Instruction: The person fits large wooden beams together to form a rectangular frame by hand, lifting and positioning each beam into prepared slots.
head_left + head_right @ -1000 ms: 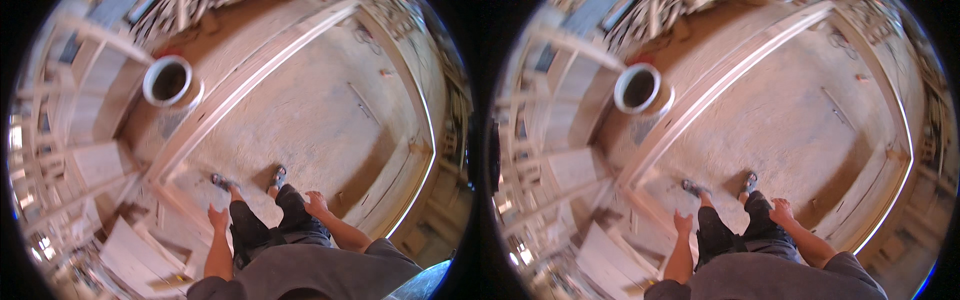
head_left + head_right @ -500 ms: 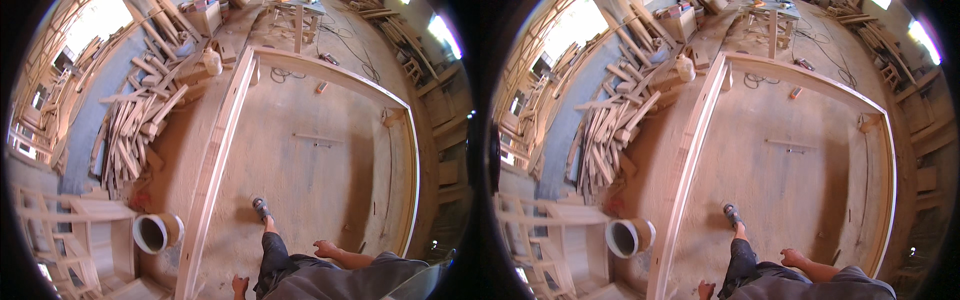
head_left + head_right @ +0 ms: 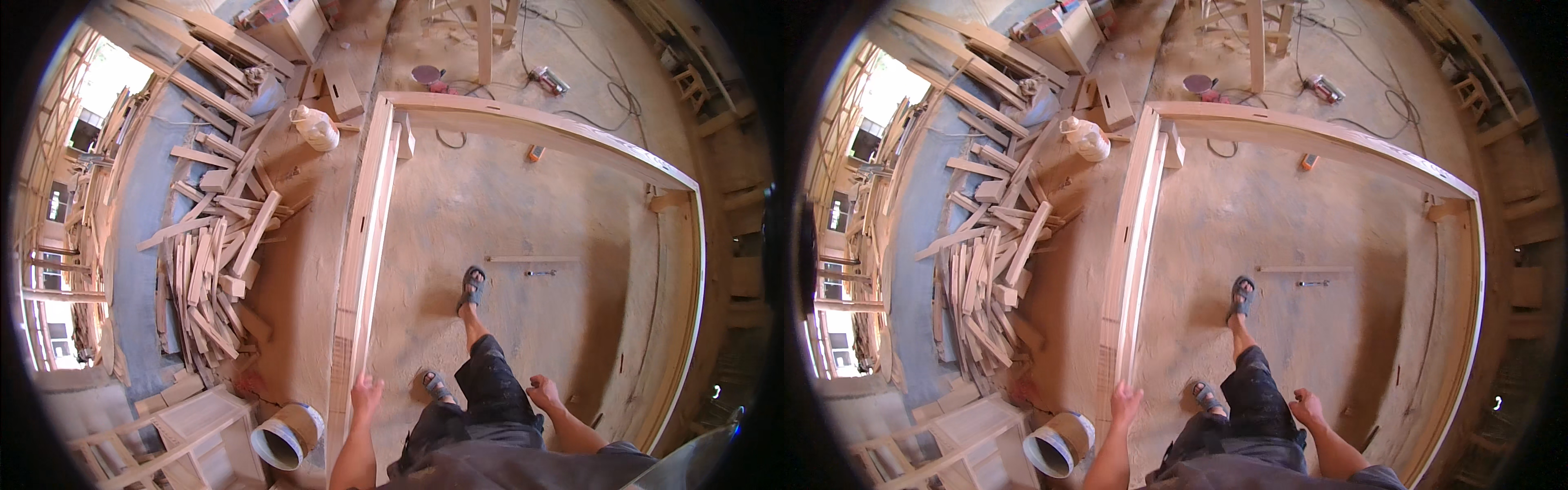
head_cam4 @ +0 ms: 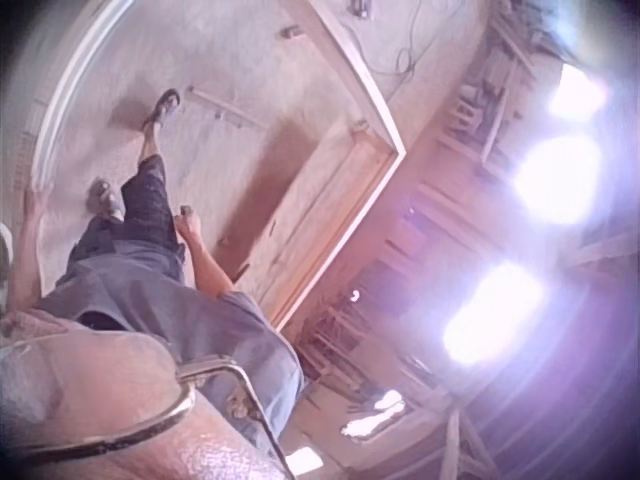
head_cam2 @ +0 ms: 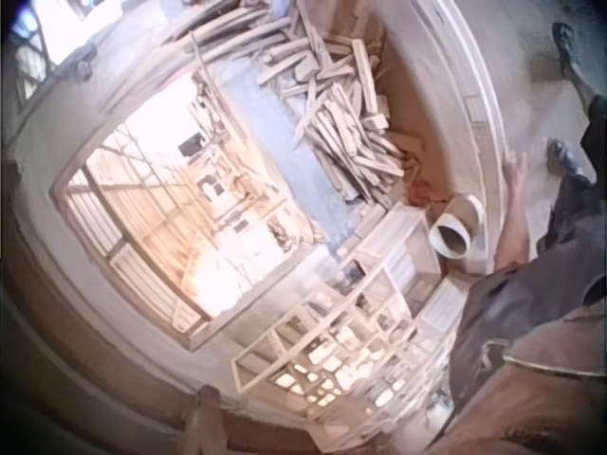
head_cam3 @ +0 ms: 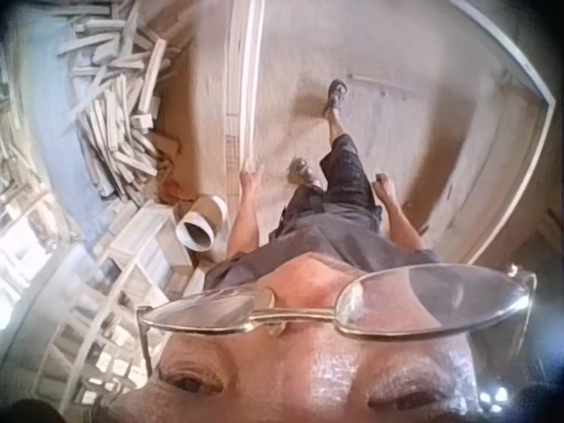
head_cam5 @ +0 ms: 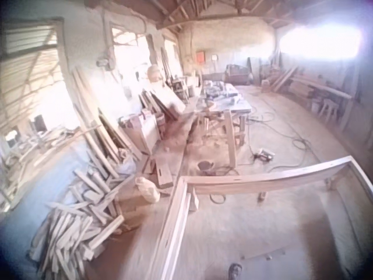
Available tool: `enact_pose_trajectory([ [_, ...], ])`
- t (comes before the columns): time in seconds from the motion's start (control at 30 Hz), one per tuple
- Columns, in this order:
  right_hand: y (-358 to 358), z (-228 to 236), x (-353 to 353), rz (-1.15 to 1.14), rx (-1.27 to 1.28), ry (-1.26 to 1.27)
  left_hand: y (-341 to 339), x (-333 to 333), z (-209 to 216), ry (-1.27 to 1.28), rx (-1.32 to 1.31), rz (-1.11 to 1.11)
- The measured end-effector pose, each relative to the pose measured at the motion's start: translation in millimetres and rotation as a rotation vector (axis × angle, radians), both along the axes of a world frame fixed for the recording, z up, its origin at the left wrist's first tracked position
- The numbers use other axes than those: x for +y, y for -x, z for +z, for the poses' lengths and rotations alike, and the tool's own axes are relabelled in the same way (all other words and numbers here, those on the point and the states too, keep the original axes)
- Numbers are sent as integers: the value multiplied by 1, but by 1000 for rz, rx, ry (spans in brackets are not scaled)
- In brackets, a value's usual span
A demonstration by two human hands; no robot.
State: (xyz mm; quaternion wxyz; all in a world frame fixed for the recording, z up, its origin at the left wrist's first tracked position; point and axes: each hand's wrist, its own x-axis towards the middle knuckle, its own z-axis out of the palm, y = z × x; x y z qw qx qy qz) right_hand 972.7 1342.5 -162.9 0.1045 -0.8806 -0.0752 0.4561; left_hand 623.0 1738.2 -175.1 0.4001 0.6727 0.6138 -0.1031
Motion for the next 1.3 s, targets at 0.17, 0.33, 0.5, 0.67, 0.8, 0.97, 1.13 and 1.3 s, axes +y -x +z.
enact_pose_trajectory([
  [0.17, -152, -68, 93, 139, -22, 11, -151, 107, -36, 1, -194, 61],
  [0.33, -321, -39, 300, 229, -87, -14, -303, 220, -27, -40, -115, -14],
  [0.5, -450, -34, 472, 155, -291, -370, -426, 356, -64, -205, -144, -78],
  [0.67, -519, -28, 621, 252, -387, -357, -541, 467, -100, -421, -49, -169],
  [0.8, -558, -68, 680, 465, -552, -332, -628, 509, -116, -383, 24, -134],
  [0.97, -590, -90, 742, 593, -568, -239, -672, 542, -121, -345, 80, -43],
  [1.13, -619, -111, 758, 732, -591, -374, -684, 551, -123, -293, 148, -54],
  [1.3, -639, -111, 777, 800, -361, -318, -691, 551, -134, -394, 199, -49],
])
